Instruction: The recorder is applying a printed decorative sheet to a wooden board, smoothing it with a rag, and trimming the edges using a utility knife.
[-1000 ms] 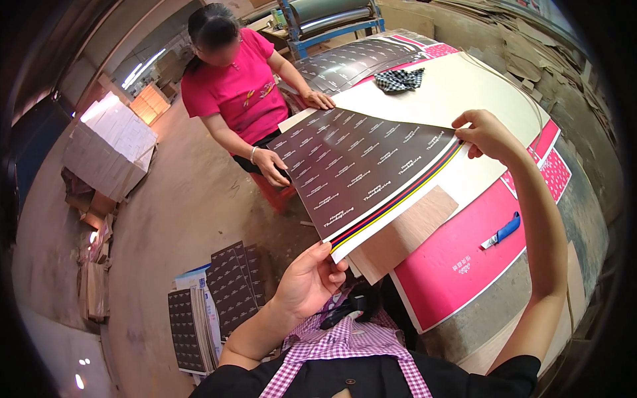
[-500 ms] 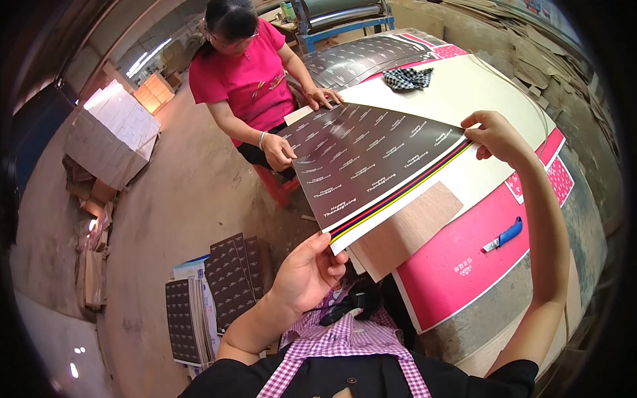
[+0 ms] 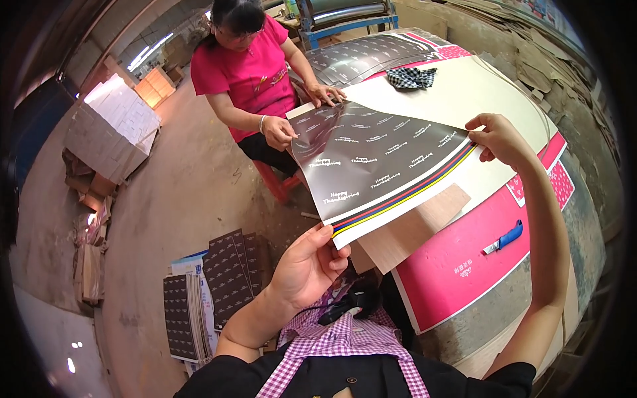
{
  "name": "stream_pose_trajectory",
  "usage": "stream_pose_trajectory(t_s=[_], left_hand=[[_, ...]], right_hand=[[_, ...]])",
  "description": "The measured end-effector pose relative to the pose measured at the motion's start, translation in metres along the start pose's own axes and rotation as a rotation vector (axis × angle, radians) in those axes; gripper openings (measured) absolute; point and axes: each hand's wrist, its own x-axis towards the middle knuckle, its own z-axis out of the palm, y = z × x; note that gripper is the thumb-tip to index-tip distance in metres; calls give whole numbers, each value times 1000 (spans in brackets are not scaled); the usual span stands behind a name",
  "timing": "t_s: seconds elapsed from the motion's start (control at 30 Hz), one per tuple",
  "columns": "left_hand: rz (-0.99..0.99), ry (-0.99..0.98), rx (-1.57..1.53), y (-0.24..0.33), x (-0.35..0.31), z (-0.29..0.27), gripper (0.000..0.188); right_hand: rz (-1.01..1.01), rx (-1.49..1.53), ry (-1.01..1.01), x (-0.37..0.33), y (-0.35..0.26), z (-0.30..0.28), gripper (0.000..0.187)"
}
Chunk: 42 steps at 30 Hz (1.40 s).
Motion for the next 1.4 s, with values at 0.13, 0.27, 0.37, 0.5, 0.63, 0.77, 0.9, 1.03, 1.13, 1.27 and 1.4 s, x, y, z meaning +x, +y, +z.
stream_pose_trajectory(t_s=[0.13, 0.27, 0.37, 0.5, 0.63, 0.77, 0.9, 1.03, 1.13, 1.27, 1.4], left_hand=[[2, 0, -8, 0, 1, -1, 19], [24, 2, -1, 2, 2, -1, 17], [47, -6, 8, 5, 3, 1, 15], [79, -15, 18, 11, 7, 1, 16], [66, -53, 44, 18, 10, 9, 16], [106, -43, 63, 29, 16, 16, 17], [126, -67, 48, 38, 18, 17, 16], [143, -37, 21, 42, 18, 15, 16], [145, -67, 28, 41, 15, 12, 17], [132, -63, 18, 38, 14, 11, 17], [122, -63, 40, 37, 13, 9, 23]], right_hand=[[3, 3, 3, -1, -1, 0, 22], [5, -5, 4, 0, 0, 2, 22], [3, -3, 7, -2, -2, 2, 22], [-7, 10, 0, 0, -2, 3, 22], [10, 14, 9, 1, -2, 3, 23], [16, 111, 15, -1, -2, -2, 24], [17, 320, -7, -1, -1, -3, 25], [-45, 460, -41, 2, -2, -1, 26], [-93, 504, -29, 7, 0, -1, 26], [-106, 509, 12, 8, -2, 2, 26], [-127, 542, 29, 11, 5, 4, 27]])
